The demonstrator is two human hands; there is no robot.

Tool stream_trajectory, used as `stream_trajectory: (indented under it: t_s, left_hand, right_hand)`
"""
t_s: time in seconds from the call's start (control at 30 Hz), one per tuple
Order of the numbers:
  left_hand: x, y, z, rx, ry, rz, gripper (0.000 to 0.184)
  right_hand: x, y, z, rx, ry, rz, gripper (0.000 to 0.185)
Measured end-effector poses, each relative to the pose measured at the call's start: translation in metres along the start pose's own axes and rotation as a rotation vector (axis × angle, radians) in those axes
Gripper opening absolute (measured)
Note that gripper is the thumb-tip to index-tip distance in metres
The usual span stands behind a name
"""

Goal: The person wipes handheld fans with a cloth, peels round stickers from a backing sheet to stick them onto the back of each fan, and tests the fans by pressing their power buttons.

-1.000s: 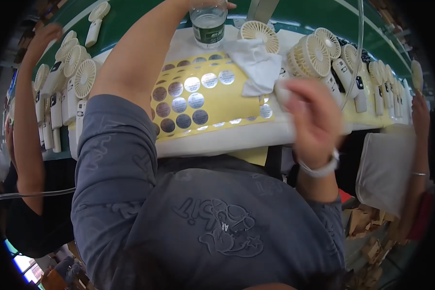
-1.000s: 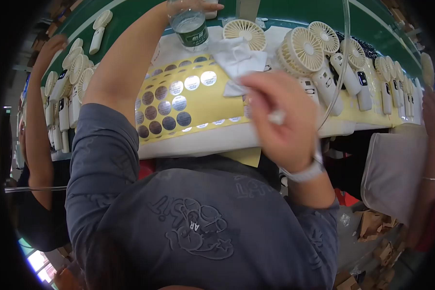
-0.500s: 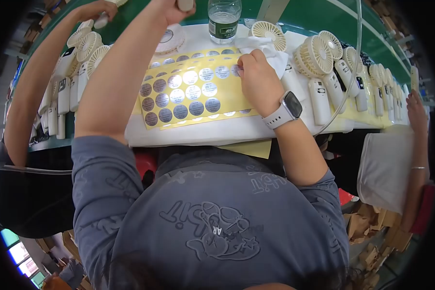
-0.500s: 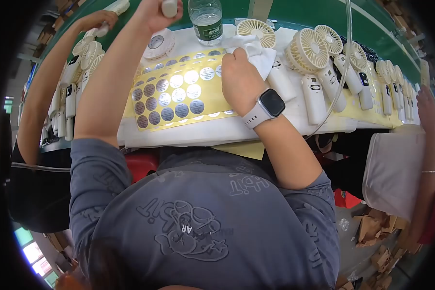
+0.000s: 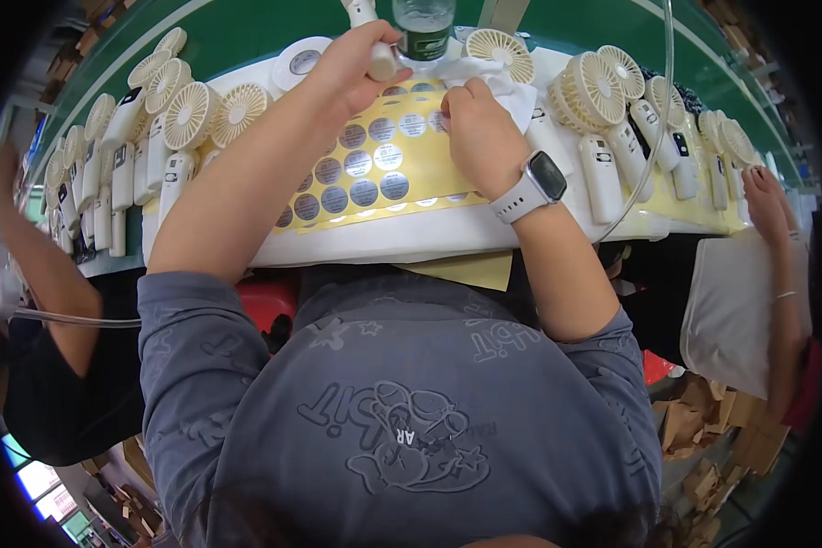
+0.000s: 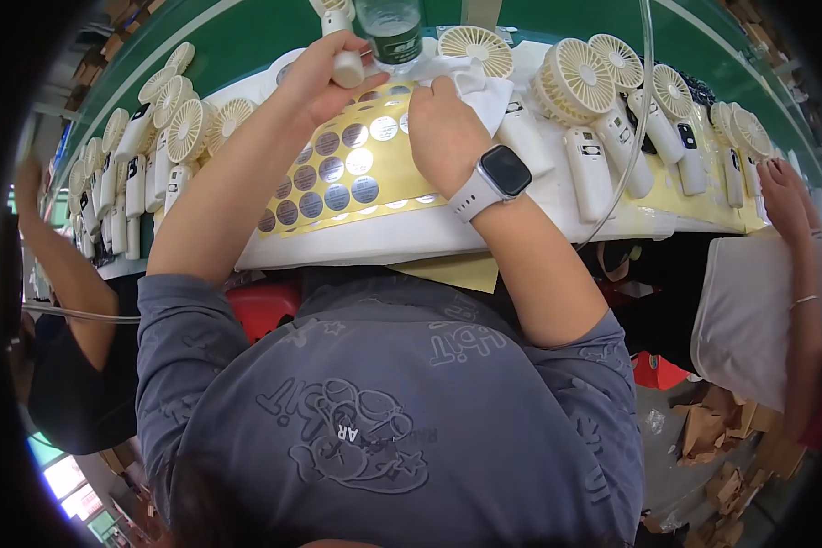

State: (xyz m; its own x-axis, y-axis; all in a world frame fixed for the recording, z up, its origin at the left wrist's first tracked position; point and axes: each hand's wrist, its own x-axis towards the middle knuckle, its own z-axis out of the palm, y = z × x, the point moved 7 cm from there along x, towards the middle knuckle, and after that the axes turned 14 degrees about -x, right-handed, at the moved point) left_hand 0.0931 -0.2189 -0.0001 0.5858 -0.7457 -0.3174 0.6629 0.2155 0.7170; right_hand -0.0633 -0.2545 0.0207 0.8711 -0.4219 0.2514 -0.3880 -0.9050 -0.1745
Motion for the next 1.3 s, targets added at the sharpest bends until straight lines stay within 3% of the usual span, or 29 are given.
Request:
stream_trajectory:
  t_s: [0.2,0.3,0.4,0.5,0.6,0.83,0.93,1.03,1.13,1.23,1.3]
  left_hand:
    - [0.01,-0.004,0.005,0.047,-0.031,0.018,0.032]
    - [-0.012,0.021,-0.002,0.161,-0.019,0.19,0.039]
    - [-0.044,0.044,-0.011,0.172,-0.121,0.198,0.045]
    - [-0.094,0.05,-0.002,0.09,-0.439,0.065,0.051]
    - [-0.139,0.034,-0.013,0.1,-0.533,0.063,0.059]
    - [-0.143,-0.017,-0.075,0.154,-0.288,-0.002,0.056]
    - [-0.144,-0.017,-0.072,0.243,-0.269,-0.059,0.056]
    - [-0.147,-0.019,-0.066,0.278,-0.42,0.004,0.06]
    - [-0.158,-0.016,-0.057,0.334,-0.489,0.115,0.065]
    - [-0.173,-0.015,-0.049,0.351,-0.443,0.056,0.072]
    - [-0.183,-0.018,-0.042,0.254,-0.416,-0.071,0.074]
  right_hand:
    - [0.001,0.001,0.001,-0.006,0.037,-0.011,0.012]
    - [0.003,0.001,0.002,-0.033,0.042,-0.023,0.011]
    - [0.002,0.003,0.003,0.0,0.084,-0.028,0.01]
    - [0.005,0.005,0.006,-0.029,0.077,-0.049,0.011]
    - [0.013,0.006,0.009,-0.06,0.032,-0.028,0.011]
    - [0.01,0.004,0.006,-0.082,0.016,-0.021,0.012]
    - [-0.003,0.01,-0.004,0.189,0.022,-0.217,0.011]
    - [-0.017,0.025,-0.005,0.722,-0.37,0.112,0.008]
    - [-0.023,0.028,-0.019,0.815,-0.263,0.046,0.012]
    - [-0.03,0.006,-0.054,0.816,-0.055,-0.054,0.013]
    - [-0.033,-0.008,-0.075,0.754,-0.093,-0.158,0.011]
